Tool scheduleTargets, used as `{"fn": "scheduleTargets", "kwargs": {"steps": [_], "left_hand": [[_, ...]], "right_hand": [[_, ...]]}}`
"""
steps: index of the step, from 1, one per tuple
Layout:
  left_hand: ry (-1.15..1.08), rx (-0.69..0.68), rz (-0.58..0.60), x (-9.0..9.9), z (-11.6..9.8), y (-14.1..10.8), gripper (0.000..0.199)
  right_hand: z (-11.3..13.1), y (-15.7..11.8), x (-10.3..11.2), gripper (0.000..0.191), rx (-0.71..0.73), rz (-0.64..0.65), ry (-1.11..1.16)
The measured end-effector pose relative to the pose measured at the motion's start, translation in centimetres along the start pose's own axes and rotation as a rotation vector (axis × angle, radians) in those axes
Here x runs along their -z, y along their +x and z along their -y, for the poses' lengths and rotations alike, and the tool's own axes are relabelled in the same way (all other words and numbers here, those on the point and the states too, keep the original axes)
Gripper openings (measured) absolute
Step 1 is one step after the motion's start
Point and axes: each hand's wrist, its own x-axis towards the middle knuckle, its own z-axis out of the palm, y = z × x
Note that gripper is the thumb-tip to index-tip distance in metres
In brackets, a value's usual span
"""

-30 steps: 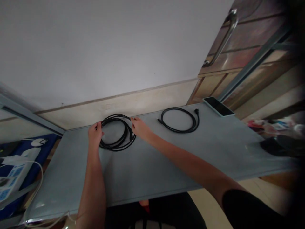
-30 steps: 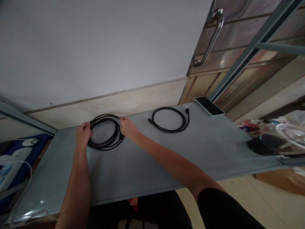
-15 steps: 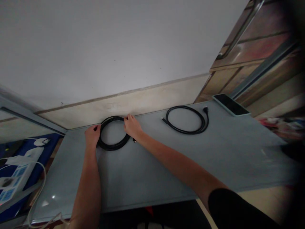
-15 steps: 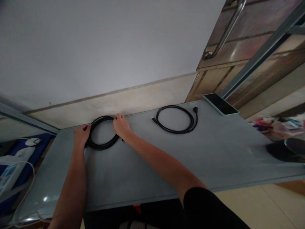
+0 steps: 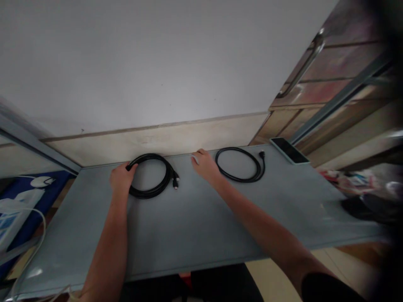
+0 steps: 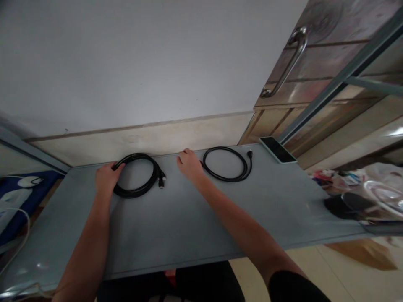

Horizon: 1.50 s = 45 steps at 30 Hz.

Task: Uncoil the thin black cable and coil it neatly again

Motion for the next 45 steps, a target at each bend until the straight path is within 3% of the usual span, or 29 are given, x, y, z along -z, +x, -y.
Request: {"fn": "scheduleTargets", "kwargs": {"steps": [2,4,7,11,12,16,21,24,27,33,37,40,45], "left_hand": [[-0.1,-0.046,-0.143,0.2,-1.0,-0.1,0.037],[-0.232,-0.104,-0.24,0.5,-2.9,-0.6,0.036],[-0.444,-0.223,-0.142,0.8,-7.3,-2.4,0.035],[-0.598,-0.519,0.224,-0.7,-13.6,-6.7,0.029],[-0.64,-0.582,0.271,-1.3,-14.9,-7.9,0.025],[-0.692,-0.677,0.201,-3.7,-17.2,-11.8,0.036],[-0.386,-0.745,0.117,-3.4,-16.4,-12.5,0.039],[-0.326,-0.806,0.218,-2.6,-15.7,-11.7,0.028],[-0.301,-0.785,0.33,-1.7,-15.2,-11.1,0.033],[-0.214,-0.732,0.374,0.3,-14.1,-11.2,0.042],[-0.216,-0.691,0.359,0.8,-11.9,-12.9,0.038],[-0.199,-0.686,0.28,1.0,-9.6,-14.7,0.03],[-0.136,-0.64,0.175,1.8,-5.7,-17.2,0.028]], "right_hand": [[-3.2,-2.6,1.8,0.031,-0.081,-0.057,-0.132],[-5.8,-5.4,2.9,0.03,-0.163,-0.011,-0.241],[-7.3,-8.5,3.3,0.032,-0.186,0.138,-0.294],[-5.1,-9.1,2.4,0.029,-0.088,0.196,-0.262],[-4.2,-8.8,2.1,0.029,-0.05,0.202,-0.235],[-0.9,-7.3,1.6,0.026,0.048,0.175,-0.163],[0.0,-7.1,1.1,0.028,0.122,0.129,-0.096],[-0.2,-7.8,0.8,0.03,0.16,0.065,-0.068],[-0.5,-8.0,0.7,0.035,0.15,0.007,-0.094],[-2.0,-7.2,0.9,0.028,0.101,-0.028,-0.141],[-2.9,-6.9,1.0,0.025,0.097,-0.042,-0.157],[-3.6,-6.9,1.2,0.023,0.116,-0.048,-0.154],[-6.1,-6.8,2.1,0.021,0.067,-0.206,-0.12]]}}
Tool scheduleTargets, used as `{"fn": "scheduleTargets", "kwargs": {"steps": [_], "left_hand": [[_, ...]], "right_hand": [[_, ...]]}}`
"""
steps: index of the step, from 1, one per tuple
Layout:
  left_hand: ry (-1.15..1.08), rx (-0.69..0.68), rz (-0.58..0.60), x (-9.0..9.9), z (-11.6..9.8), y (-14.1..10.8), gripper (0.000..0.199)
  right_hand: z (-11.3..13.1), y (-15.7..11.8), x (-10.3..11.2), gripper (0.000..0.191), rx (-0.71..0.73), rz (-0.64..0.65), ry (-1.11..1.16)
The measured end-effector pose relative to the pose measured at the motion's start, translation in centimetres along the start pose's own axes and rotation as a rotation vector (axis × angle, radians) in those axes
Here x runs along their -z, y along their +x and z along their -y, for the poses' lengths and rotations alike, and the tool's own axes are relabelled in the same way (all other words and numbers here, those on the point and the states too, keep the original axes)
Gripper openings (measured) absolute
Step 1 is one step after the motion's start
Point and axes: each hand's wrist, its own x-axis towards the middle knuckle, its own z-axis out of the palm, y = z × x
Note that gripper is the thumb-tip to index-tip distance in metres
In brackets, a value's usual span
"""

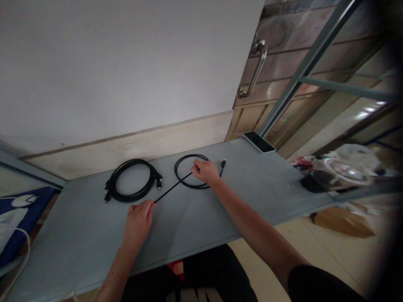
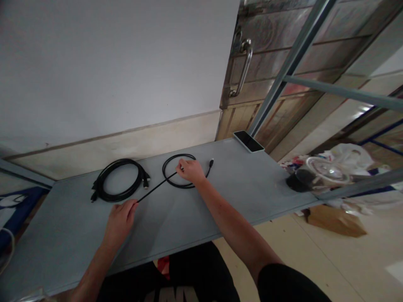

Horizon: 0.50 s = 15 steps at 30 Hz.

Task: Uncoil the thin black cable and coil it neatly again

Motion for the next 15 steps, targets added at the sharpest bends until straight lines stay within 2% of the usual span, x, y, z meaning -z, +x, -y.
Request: {"fn": "scheduleTargets", "kwargs": {"steps": [7,11,15], "left_hand": [[0.011,0.041,-0.054,0.2,2.0,-4.1,0.023],[0.024,0.061,-0.055,0.5,1.9,-4.6,0.023],[0.071,0.105,-0.083,0.6,2.3,-4.4,0.023]], "right_hand": [[-3.4,0.4,0.5,0.022,-0.118,-0.137,-0.066],[-4.0,0.4,0.4,0.024,-0.2,-0.153,-0.082],[-3.9,0.3,0.4,0.023,-0.17,-0.135,-0.043]]}}
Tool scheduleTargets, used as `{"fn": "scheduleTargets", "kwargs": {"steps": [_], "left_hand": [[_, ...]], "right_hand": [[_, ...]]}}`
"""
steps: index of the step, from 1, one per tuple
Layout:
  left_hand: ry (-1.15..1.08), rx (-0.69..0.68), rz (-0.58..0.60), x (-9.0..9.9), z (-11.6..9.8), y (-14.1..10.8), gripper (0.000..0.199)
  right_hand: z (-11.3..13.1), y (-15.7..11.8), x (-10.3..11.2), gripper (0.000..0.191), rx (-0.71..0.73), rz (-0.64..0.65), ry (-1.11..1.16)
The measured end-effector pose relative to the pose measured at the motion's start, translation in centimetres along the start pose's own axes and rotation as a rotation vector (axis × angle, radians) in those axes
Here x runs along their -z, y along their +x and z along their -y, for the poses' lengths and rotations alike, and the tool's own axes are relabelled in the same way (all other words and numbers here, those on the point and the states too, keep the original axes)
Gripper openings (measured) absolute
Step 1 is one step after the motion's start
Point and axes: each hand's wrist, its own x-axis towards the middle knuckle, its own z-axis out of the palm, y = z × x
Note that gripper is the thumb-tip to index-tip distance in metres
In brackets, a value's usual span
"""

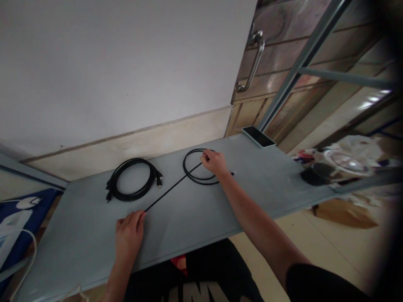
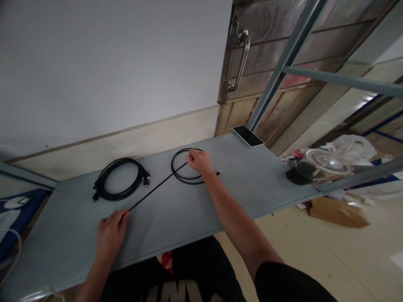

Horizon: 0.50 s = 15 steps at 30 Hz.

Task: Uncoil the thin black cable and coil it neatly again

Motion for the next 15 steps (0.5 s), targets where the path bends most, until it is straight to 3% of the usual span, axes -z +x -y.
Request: {"fn": "scheduleTargets", "kwargs": {"steps": [7,15], "left_hand": [[-0.016,0.121,-0.035,-0.8,-0.8,1.5,0.028],[-0.465,0.215,-0.019,-1.9,-6.4,7.8,0.039]], "right_hand": [[0.5,0.0,-0.5,0.024,-0.015,0.008,0.111],[1.0,-0.1,-0.7,0.026,-0.035,-0.141,0.202]]}}
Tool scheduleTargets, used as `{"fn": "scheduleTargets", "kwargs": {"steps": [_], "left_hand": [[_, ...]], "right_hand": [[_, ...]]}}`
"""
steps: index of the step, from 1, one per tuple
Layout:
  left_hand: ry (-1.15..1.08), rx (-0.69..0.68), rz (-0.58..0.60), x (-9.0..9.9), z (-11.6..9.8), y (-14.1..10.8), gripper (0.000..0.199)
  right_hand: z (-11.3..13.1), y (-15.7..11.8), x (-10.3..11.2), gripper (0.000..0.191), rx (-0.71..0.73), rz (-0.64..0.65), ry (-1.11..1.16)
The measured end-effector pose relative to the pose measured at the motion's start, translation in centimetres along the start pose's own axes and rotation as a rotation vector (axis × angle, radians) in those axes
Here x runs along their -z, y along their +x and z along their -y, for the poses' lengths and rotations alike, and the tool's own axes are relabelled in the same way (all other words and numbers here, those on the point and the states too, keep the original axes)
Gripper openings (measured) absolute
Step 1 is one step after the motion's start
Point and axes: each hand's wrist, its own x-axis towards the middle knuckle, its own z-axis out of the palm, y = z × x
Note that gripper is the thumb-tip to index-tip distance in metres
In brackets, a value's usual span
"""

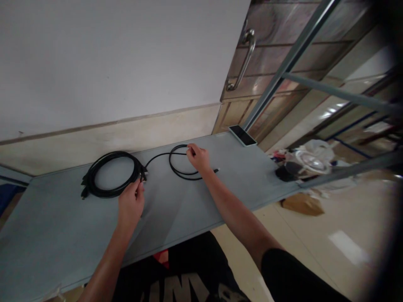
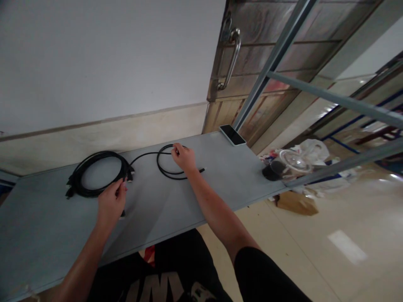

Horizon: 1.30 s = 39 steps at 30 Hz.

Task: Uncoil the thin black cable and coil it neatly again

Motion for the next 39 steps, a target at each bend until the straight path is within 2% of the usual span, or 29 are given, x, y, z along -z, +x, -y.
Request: {"fn": "scheduleTargets", "kwargs": {"steps": [4,7,10,14,16,18,22,28,31,34,36,39], "left_hand": [[-0.53,0.221,0.172,-2.2,-2.5,3.0,0.05],[-0.707,0.241,0.21,-3.2,-3.1,4.9,0.056],[-0.542,0.135,0.224,-3.5,-2.9,6.3,0.05],[-0.189,-0.131,0.204,-4.1,-3.0,6.8,0.039],[-0.151,-0.211,0.239,-4.4,-3.4,6.6,0.037],[-0.162,-0.216,0.28,-4.6,-3.6,6.4,0.036],[-0.259,-0.083,0.269,-3.7,-2.3,6.7,0.034],[-0.685,0.342,0.203,-1.6,0.0,8.0,0.034],[-0.84,0.418,0.162,-0.5,0.4,8.5,0.033],[-0.907,0.474,0.085,0.7,1.3,9.2,0.031],[-0.936,0.502,0.06,1.4,2.0,9.6,0.032],[-0.952,0.528,0.084,2.1,2.7,9.9,0.034]], "right_hand": [[-0.4,0.1,0.2,0.025,-0.059,-0.011,0.038],[-0.3,0.0,0.2,0.025,-0.021,0.019,0.041],[0.3,-0.2,-0.1,0.025,0.053,0.068,0.041],[1.7,-0.9,-0.7,0.025,0.146,0.147,0.023],[2.4,-1.2,-0.9,0.023,0.199,0.187,0.024],[2.8,-1.4,-0.9,0.021,0.234,0.212,0.031],[2.2,-0.7,0.1,0.024,0.161,0.175,0.04],[0.2,1.2,2.1,0.034,-0.027,0.084,0.161],[-0.9,2.0,3.0,0.039,-0.064,0.187,0.295],[-2.3,2.7,3.8,0.036,-0.022,0.324,0.428],[-3.0,3.1,4.1,0.032,-0.021,0.303,0.451],[-3.5,3.5,4.5,0.031,-0.102,0.2,0.464]]}}
